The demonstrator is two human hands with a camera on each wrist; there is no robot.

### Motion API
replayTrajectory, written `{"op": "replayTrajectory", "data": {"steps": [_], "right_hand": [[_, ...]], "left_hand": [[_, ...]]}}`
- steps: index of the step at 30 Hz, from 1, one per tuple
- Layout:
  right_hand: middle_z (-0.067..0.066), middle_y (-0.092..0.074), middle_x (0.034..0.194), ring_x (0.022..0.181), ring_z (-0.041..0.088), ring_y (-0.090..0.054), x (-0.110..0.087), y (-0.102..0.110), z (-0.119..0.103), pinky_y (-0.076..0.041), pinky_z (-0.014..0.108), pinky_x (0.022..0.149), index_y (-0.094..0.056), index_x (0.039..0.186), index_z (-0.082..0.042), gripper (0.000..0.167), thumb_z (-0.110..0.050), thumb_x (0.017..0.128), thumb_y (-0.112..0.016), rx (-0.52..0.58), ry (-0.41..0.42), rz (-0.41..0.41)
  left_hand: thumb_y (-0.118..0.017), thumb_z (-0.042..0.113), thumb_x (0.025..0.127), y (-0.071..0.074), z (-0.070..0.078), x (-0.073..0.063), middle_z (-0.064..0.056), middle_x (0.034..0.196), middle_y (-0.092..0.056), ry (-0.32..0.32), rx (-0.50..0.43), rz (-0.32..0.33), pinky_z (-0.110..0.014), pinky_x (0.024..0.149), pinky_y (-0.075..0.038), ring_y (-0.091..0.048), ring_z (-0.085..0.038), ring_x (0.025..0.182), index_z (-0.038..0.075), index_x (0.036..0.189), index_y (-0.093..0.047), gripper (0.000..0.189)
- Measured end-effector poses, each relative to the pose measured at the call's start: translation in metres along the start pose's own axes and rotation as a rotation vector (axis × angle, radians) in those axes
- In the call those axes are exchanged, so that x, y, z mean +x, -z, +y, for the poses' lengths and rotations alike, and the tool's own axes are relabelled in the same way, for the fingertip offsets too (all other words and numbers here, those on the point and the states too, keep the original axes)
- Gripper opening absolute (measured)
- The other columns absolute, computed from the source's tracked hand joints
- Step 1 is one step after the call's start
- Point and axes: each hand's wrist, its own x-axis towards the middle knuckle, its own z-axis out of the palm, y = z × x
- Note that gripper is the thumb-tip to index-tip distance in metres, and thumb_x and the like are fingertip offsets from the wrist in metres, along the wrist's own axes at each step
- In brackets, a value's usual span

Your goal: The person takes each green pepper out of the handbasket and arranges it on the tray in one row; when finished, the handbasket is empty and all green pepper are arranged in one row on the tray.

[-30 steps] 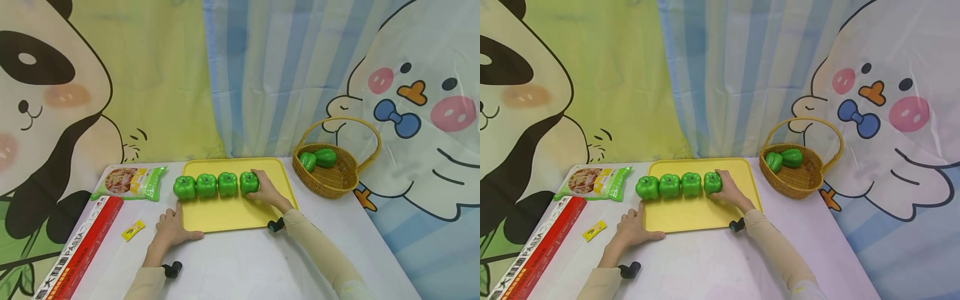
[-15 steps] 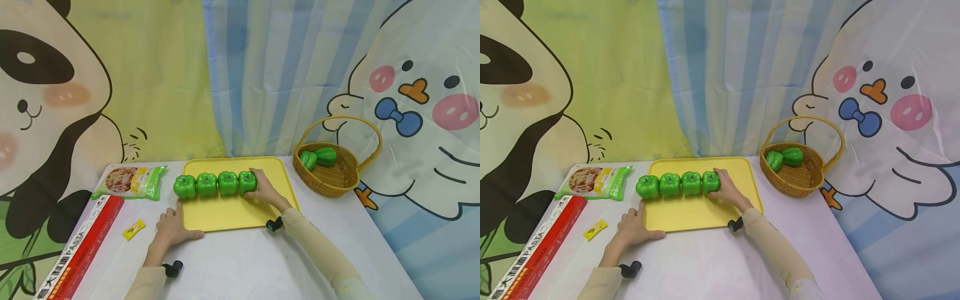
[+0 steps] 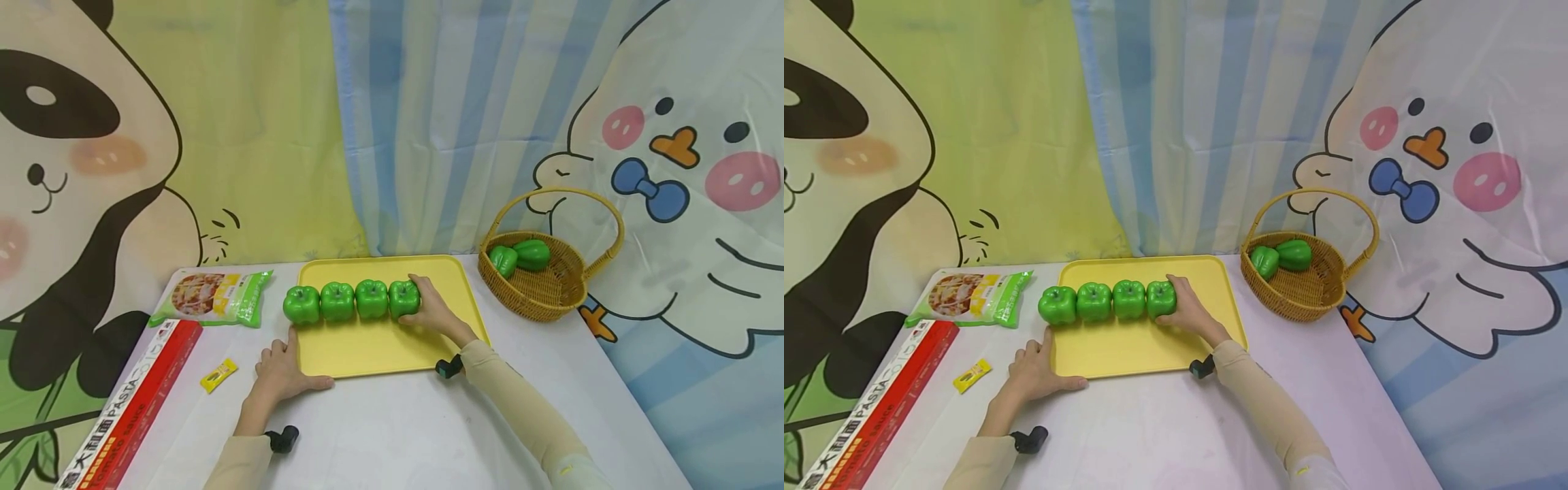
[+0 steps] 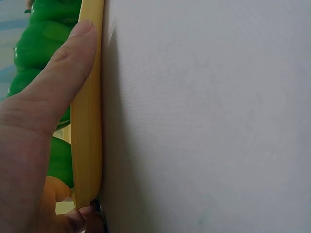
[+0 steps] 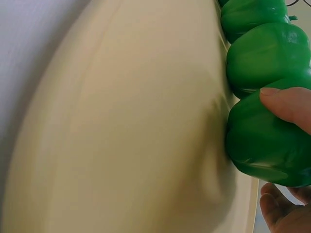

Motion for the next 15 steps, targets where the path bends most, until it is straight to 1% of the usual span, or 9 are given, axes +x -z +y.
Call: {"op": "replayTrajectory", "data": {"steps": [4, 8, 12, 15], "right_hand": [[0.019, -0.04, 0.149, 0.136, 0.038, -0.046, -0.0028, 0.0003, 0.0038, -0.037, 0.056, 0.115, -0.029, 0.156, -0.003, 0.105, -0.022, 0.073, -0.09, 0.01, -0.004, -0.002], [0.019, -0.043, 0.148, 0.133, 0.038, -0.049, -0.0036, -0.0005, 0.0069, -0.039, 0.056, 0.112, -0.028, 0.156, -0.004, 0.103, -0.024, 0.076, -0.089, 0.01, -0.002, -0.016], [0.019, -0.045, 0.147, 0.132, 0.038, -0.05, -0.0033, -0.001, 0.0077, -0.04, 0.057, 0.111, -0.028, 0.156, -0.004, 0.101, -0.023, 0.077, -0.088, 0.021, 0.001, -0.014], [0.02, -0.044, 0.148, 0.134, 0.039, -0.049, -0.0029, -0.0011, 0.0071, -0.039, 0.057, 0.113, -0.027, 0.156, -0.004, 0.101, -0.023, 0.078, -0.087, 0.02, -0.004, -0.005]], "left_hand": [[-0.08, 0.08, 0.056, 0.0008, 0.0002, -0.0008, -0.03, 0.134, -0.042, 0.004, 0.0, -0.002, -0.056, 0.087, -0.038, -0.04, -0.04, 0.108, -0.001, 0.16, -0.003, 0.153], [-0.081, 0.079, 0.057, 0.0016, 0.0006, -0.0017, -0.03, 0.134, -0.042, 0.005, -0.003, -0.002, -0.057, 0.087, -0.038, -0.04, -0.041, 0.108, -0.002, 0.16, -0.003, 0.152], [-0.08, 0.079, 0.056, 0.0012, 0.0001, -0.0013, -0.03, 0.133, -0.042, 0.001, -0.008, 0.003, -0.056, 0.086, -0.038, -0.04, -0.04, 0.107, -0.001, 0.16, -0.004, 0.152], [-0.08, 0.08, 0.056, 0.0007, -0.0002, -0.0008, -0.029, 0.133, -0.043, -0.002, -0.009, 0.005, -0.055, 0.085, -0.038, -0.04, -0.039, 0.107, -0.001, 0.16, -0.004, 0.152]]}}
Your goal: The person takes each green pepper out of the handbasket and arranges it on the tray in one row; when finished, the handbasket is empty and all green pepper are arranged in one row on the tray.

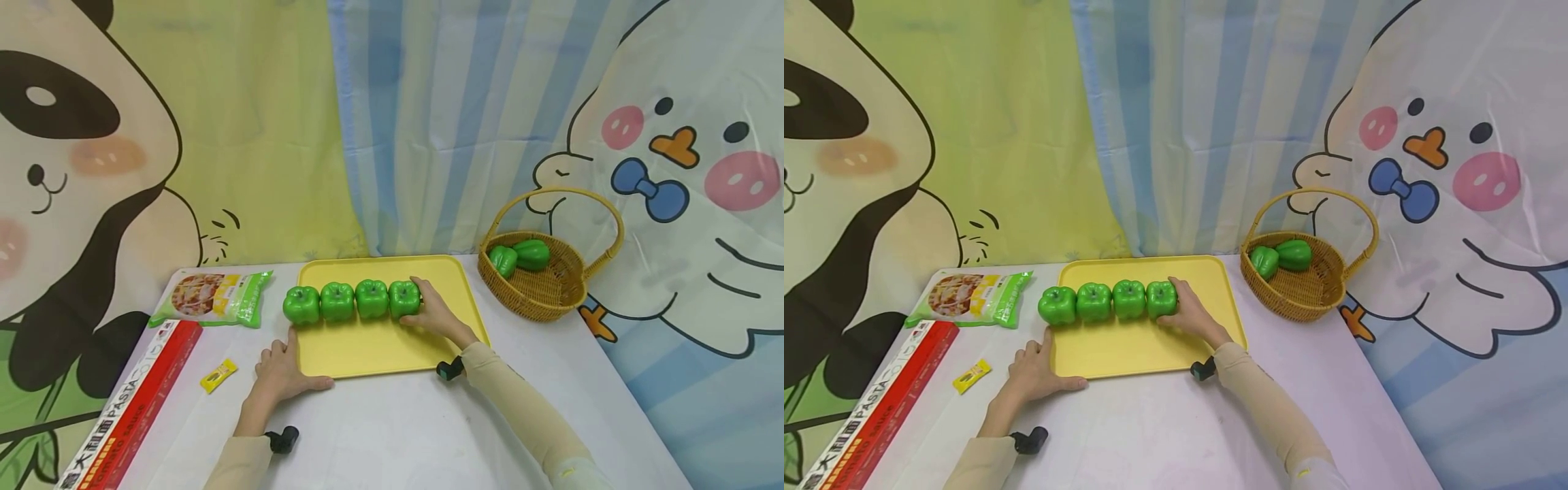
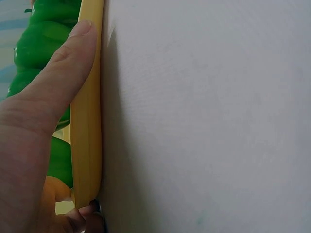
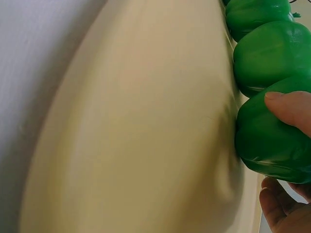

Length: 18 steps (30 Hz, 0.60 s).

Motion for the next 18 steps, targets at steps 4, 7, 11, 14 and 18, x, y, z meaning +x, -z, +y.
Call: {"op": "replayTrajectory", "data": {"steps": [4, 7, 11, 14, 18], "right_hand": [[0.02, -0.043, 0.15, 0.138, 0.04, -0.045, 0.0012, -0.0005, -0.0014, -0.036, 0.058, 0.115, -0.026, 0.156, -0.003, 0.1, -0.022, 0.078, -0.087, 0.004, -0.015, 0.01], [0.021, -0.041, 0.152, 0.141, 0.041, -0.042, 0.0018, -0.0005, -0.0025, -0.033, 0.058, 0.116, -0.026, 0.156, -0.003, 0.101, -0.02, 0.078, -0.087, 0.013, -0.027, 0.014], [0.02, -0.04, 0.153, 0.143, 0.041, -0.04, 0.0019, -0.0003, -0.0037, -0.032, 0.058, 0.118, -0.025, 0.157, -0.004, 0.102, -0.019, 0.078, -0.087, 0.02, -0.031, 0.013], [0.02, -0.041, 0.152, 0.142, 0.04, -0.041, 0.0016, 0.0, -0.0046, -0.032, 0.057, 0.117, -0.025, 0.157, -0.006, 0.102, -0.02, 0.078, -0.087, 0.02, -0.033, 0.012], [0.02, -0.04, 0.151, 0.138, 0.039, -0.045, 0.0012, 0.0009, -0.0045, -0.036, 0.056, 0.115, -0.023, 0.158, -0.006, 0.105, -0.02, 0.077, -0.088, 0.019, -0.036, 0.009]], "left_hand": [[-0.08, 0.08, 0.055, -0.0005, -0.0003, 0.0001, -0.029, 0.133, -0.043, 0.0, -0.003, 0.0, -0.054, 0.085, -0.038, -0.04, -0.039, 0.106, 0.0, 0.16, -0.004, 0.153], [-0.08, 0.08, 0.055, -0.0009, -0.0002, 0.0, -0.029, 0.132, -0.043, -0.001, -0.006, 0.004, -0.054, 0.085, -0.037, -0.04, -0.039, 0.106, 0.0, 0.161, -0.003, 0.153], [-0.08, 0.08, 0.055, -0.0009, -0.0001, 0.0002, -0.029, 0.132, -0.043, -0.003, -0.008, 0.006, -0.054, 0.085, -0.037, -0.04, -0.039, 0.106, 0.001, 0.161, -0.003, 0.153], [-0.08, 0.08, 0.055, -0.0009, -0.0001, 0.0005, -0.029, 0.132, -0.043, -0.002, -0.011, 0.006, -0.054, 0.085, -0.037, -0.04, -0.039, 0.106, 0.001, 0.161, -0.003, 0.153], [-0.08, 0.08, 0.055, -0.001, -0.0004, 0.0006, -0.029, 0.132, -0.043, -0.002, -0.011, 0.006, -0.054, 0.085, -0.037, -0.04, -0.039, 0.106, 0.001, 0.161, -0.003, 0.153]]}}
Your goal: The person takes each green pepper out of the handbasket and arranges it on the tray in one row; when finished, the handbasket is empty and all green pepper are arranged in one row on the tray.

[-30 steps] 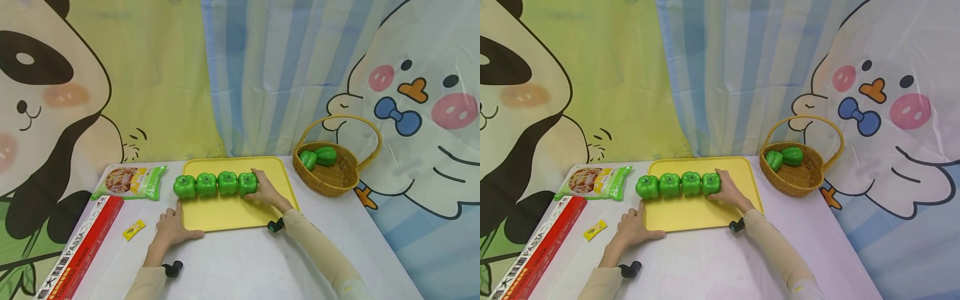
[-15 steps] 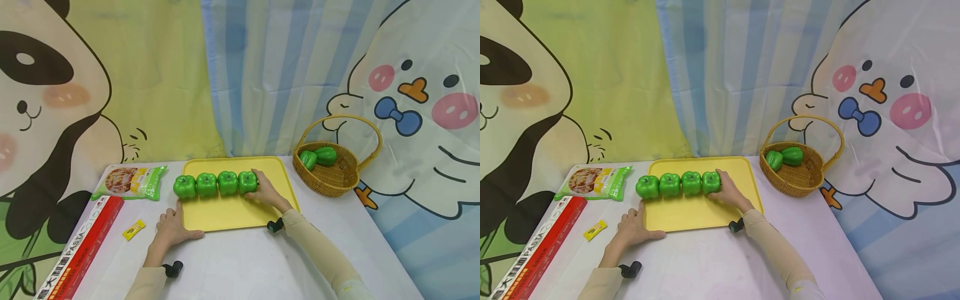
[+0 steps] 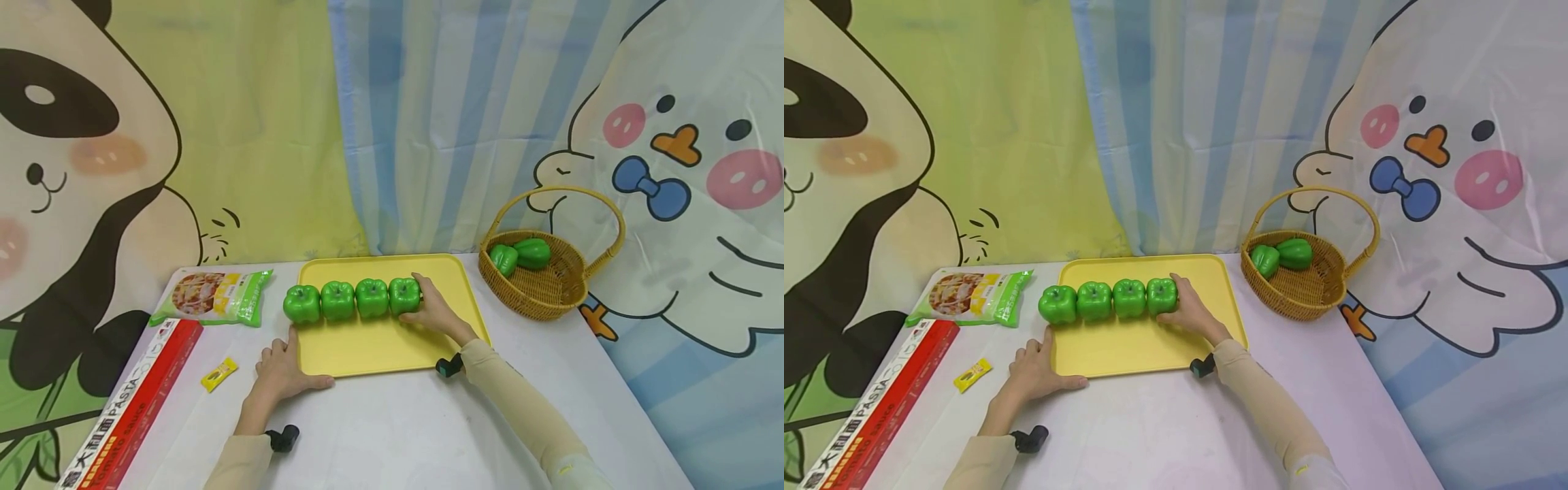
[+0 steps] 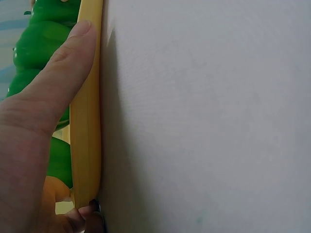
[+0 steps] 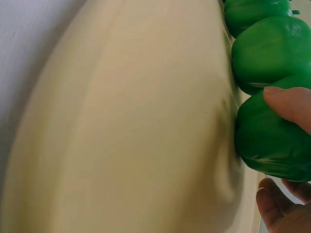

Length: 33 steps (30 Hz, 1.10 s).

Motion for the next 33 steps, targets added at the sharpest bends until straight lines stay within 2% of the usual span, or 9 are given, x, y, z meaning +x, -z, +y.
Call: {"op": "replayTrajectory", "data": {"steps": [5, 9, 19, 27, 33], "right_hand": [[0.02, -0.04, 0.148, 0.131, 0.04, -0.05, -0.002, 0.004, 0.003, -0.042, 0.053, 0.111, -0.02, 0.158, -0.004, 0.108, -0.02, 0.077, -0.088, -0.001, 0.001, -0.017], [0.021, -0.038, 0.149, 0.133, 0.041, -0.049, -0.006, 0.012, 0.005, -0.043, 0.052, 0.11, -0.018, 0.158, -0.005, 0.108, -0.018, 0.076, -0.088, -0.002, 0.005, -0.022], [0.026, -0.037, 0.151, 0.136, 0.045, -0.044, -0.02, 0.048, 0.012, -0.04, 0.058, 0.11, -0.019, 0.158, -0.004, 0.105, -0.017, 0.078, -0.086, 0.022, 0.008, 0.016], [0.023, -0.038, 0.152, 0.135, 0.045, -0.044, -0.032, 0.089, 0.022, -0.04, 0.059, 0.109, -0.019, 0.159, -0.005, 0.1, -0.024, 0.084, -0.082, 0.02, -0.007, 0.115], [0.025, -0.038, 0.153, 0.14, 0.045, -0.04, -0.037, 0.118, 0.03, -0.037, 0.059, 0.111, -0.021, 0.157, -0.001, 0.084, -0.028, 0.095, -0.07, 0.046, -0.046, 0.205]], "left_hand": [[-0.08, 0.08, 0.055, 0.0, 0.0, 0.0, -0.029, 0.133, -0.042, 0.004, 0.006, -0.005, -0.055, 0.086, -0.037, -0.04, -0.039, 0.107, 0.0, 0.161, -0.003, 0.153], [-0.081, 0.079, 0.056, 0.001, 0.0, -0.001, -0.03, 0.133, -0.042, 0.003, 0.007, -0.004, -0.055, 0.086, -0.037, -0.039, -0.04, 0.107, 0.0, 0.16, -0.003, 0.153], [-0.081, 0.08, 0.056, 0.002, -0.001, 0.0, -0.028, 0.129, -0.044, -0.007, 0.006, 0.015, -0.053, 0.084, -0.037, -0.04, -0.039, 0.104, 0.0, 0.161, -0.003, 0.153], [-0.081, 0.079, 0.056, 0.0, 0.0, 0.0, -0.028, 0.129, -0.044, -0.009, 0.004, 0.008, -0.053, 0.084, -0.037, -0.04, -0.038, 0.103, 0.001, 0.161, -0.003, 0.152], [-0.081, 0.079, 0.055, 0.001, 0.001, 0.0, -0.028, 0.129, -0.045, -0.007, 0.007, 0.012, -0.052, 0.083, -0.037, -0.04, -0.037, 0.102, 0.002, 0.161, -0.003, 0.153]]}}
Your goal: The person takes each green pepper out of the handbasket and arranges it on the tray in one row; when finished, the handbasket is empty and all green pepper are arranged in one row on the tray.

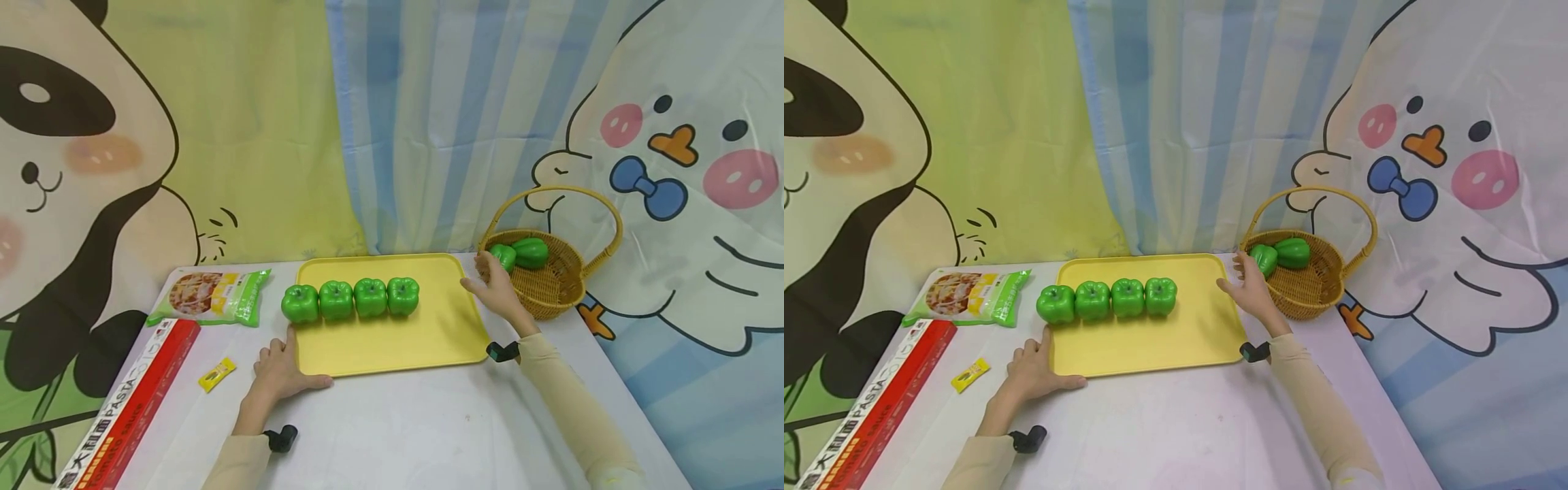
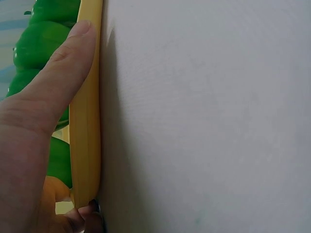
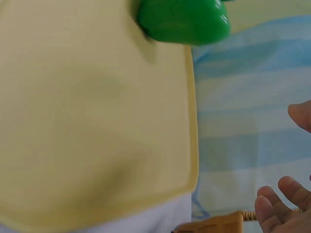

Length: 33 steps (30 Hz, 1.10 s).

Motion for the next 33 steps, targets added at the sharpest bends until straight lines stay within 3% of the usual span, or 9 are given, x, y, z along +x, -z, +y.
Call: {"op": "replayTrajectory", "data": {"steps": [8, 13, 22, 33], "right_hand": [[0.022, -0.04, 0.152, 0.14, 0.044, -0.041, 0.01, 0.034, 0.016, -0.039, 0.057, 0.11, -0.025, 0.157, -0.004, 0.077, -0.042, 0.1, -0.059, -0.039, -0.103, 0.156], [0.022, -0.037, 0.155, 0.143, 0.045, -0.037, 0.016, 0.05, 0.027, -0.035, 0.062, 0.112, -0.025, 0.158, -0.006, 0.083, -0.056, 0.098, -0.053, -0.078, -0.164, 0.192], [0.026, -0.032, 0.158, 0.143, 0.048, -0.034, 0.031, 0.062, 0.043, -0.033, 0.066, 0.11, -0.019, 0.161, -0.012, 0.092, -0.068, 0.095, -0.048, -0.117, -0.264, 0.137], [0.031, -0.022, 0.16, 0.146, 0.053, -0.023, 0.046, 0.064, 0.05, -0.025, 0.071, 0.112, -0.021, 0.16, -0.009, 0.084, -0.061, 0.099, -0.045, -0.187, -0.24, 0.081]], "left_hand": [[-0.081, 0.081, 0.054, -0.001, -0.001, 0.0, -0.028, 0.129, -0.045, -0.002, -0.008, 0.001, -0.052, 0.083, -0.037, -0.04, -0.037, 0.102, 0.002, 0.161, -0.002, 0.154], [-0.08, 0.08, 0.055, 0.0, -0.001, -0.001, -0.028, 0.13, -0.044, -0.003, -0.005, 0.001, -0.052, 0.083, -0.037, -0.04, -0.037, 0.102, 0.002, 0.161, -0.002, 0.153], [-0.081, 0.079, 0.057, 0.0, -0.001, -0.001, -0.029, 0.131, -0.043, 0.004, -0.007, -0.006, -0.053, 0.084, -0.037, -0.04, -0.038, 0.103, 0.001, 0.161, -0.002, 0.152], [-0.08, 0.079, 0.057, 0.001, 0.001, -0.002, -0.028, 0.131, -0.043, 0.009, -0.007, -0.01, -0.054, 0.086, -0.037, -0.039, -0.038, 0.104, 0.001, 0.161, -0.002, 0.152]]}}
